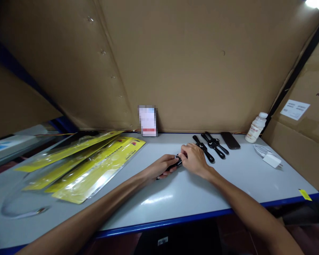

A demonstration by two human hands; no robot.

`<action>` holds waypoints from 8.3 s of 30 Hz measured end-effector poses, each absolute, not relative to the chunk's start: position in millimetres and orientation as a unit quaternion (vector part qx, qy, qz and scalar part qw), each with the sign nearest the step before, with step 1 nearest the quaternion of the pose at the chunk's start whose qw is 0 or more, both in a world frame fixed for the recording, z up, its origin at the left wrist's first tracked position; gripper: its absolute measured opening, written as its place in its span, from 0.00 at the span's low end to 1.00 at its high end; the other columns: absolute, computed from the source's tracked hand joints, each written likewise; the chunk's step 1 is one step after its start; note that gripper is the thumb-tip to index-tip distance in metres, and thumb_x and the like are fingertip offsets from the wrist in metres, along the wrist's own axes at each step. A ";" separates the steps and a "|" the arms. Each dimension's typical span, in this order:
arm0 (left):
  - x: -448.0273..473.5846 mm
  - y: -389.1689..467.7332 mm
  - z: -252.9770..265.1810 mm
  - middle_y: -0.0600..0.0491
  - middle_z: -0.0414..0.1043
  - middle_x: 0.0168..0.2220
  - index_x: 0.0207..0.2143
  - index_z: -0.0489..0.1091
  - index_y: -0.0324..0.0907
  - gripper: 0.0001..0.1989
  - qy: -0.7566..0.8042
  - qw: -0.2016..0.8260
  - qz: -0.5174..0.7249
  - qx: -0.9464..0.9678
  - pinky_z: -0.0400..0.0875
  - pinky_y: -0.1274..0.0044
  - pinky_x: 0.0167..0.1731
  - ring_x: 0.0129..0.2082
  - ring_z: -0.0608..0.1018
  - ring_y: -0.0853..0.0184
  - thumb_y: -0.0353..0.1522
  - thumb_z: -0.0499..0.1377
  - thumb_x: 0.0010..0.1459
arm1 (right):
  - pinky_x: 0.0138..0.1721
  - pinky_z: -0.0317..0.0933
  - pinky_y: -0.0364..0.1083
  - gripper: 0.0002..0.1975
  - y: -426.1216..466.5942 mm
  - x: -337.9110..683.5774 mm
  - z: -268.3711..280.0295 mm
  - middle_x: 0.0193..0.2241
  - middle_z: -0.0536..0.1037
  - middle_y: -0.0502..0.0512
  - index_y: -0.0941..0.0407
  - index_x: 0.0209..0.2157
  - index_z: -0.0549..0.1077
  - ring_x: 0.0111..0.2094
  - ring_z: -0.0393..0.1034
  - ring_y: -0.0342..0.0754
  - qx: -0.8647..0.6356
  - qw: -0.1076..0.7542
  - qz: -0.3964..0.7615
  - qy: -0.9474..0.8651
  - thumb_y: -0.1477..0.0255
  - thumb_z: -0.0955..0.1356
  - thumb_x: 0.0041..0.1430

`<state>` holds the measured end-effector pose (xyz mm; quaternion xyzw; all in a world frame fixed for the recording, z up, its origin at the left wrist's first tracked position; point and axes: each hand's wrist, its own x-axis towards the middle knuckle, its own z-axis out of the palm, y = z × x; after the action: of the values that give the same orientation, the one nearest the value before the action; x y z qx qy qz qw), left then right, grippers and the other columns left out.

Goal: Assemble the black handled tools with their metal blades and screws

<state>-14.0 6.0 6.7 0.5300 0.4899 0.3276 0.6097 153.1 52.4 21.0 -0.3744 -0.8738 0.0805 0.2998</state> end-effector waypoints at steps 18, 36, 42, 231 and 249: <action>-10.0 0.4 16.6 0.62 0.58 0.21 0.34 0.62 0.42 0.11 0.474 0.644 0.359 0.482 0.40 0.86 0.12 0.13 0.52 0.80 0.39 0.59 0.56 | 0.43 0.58 0.48 0.10 47.6 152.3 15.2 0.36 0.74 0.57 0.57 0.37 0.78 0.39 0.65 0.50 -0.269 0.285 0.004 -0.920 0.76 0.63 0.66; -9.2 0.2 15.6 0.62 0.57 0.21 0.42 0.65 0.42 0.08 0.490 0.633 0.333 0.498 0.41 0.86 0.11 0.12 0.53 0.79 0.34 0.51 0.61 | 0.38 0.56 0.45 0.05 56.6 155.5 28.5 0.28 0.76 0.51 0.56 0.28 0.76 0.34 0.67 0.46 -0.374 0.277 0.125 -0.876 0.77 0.71 0.58; -8.2 -2.1 19.2 0.62 0.56 0.20 0.45 0.65 0.41 0.11 0.491 0.636 0.339 0.489 0.41 0.87 0.11 0.12 0.52 0.78 0.33 0.50 0.63 | 0.36 0.54 0.46 0.08 52.7 159.8 28.4 0.28 0.75 0.53 0.57 0.27 0.75 0.35 0.65 0.48 -0.349 0.252 0.044 -0.901 0.74 0.70 0.61; -20.8 2.3 18.6 0.60 0.56 0.23 0.51 0.63 0.38 0.15 0.442 0.681 0.264 0.521 0.40 0.82 0.14 0.16 0.53 0.77 0.33 0.52 0.62 | 0.29 0.47 0.43 0.10 63.8 180.4 41.4 0.20 0.69 0.46 0.55 0.41 0.81 0.23 0.57 0.41 -0.333 0.200 0.143 -0.910 0.67 0.70 0.61; -19.8 -2.5 25.7 0.61 0.55 0.24 0.47 0.66 0.41 0.14 0.439 0.644 0.211 0.591 0.40 0.82 0.15 0.17 0.51 0.76 0.38 0.53 0.64 | 0.26 0.49 0.42 0.12 84.9 192.9 34.6 0.20 0.73 0.48 0.59 0.25 0.78 0.23 0.60 0.41 -0.286 0.114 0.308 -0.900 0.67 0.69 0.59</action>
<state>-19.8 -2.5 25.7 0.5905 0.4386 0.2107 0.6438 192.9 84.9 34.6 -0.2863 -0.9000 0.3083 0.1138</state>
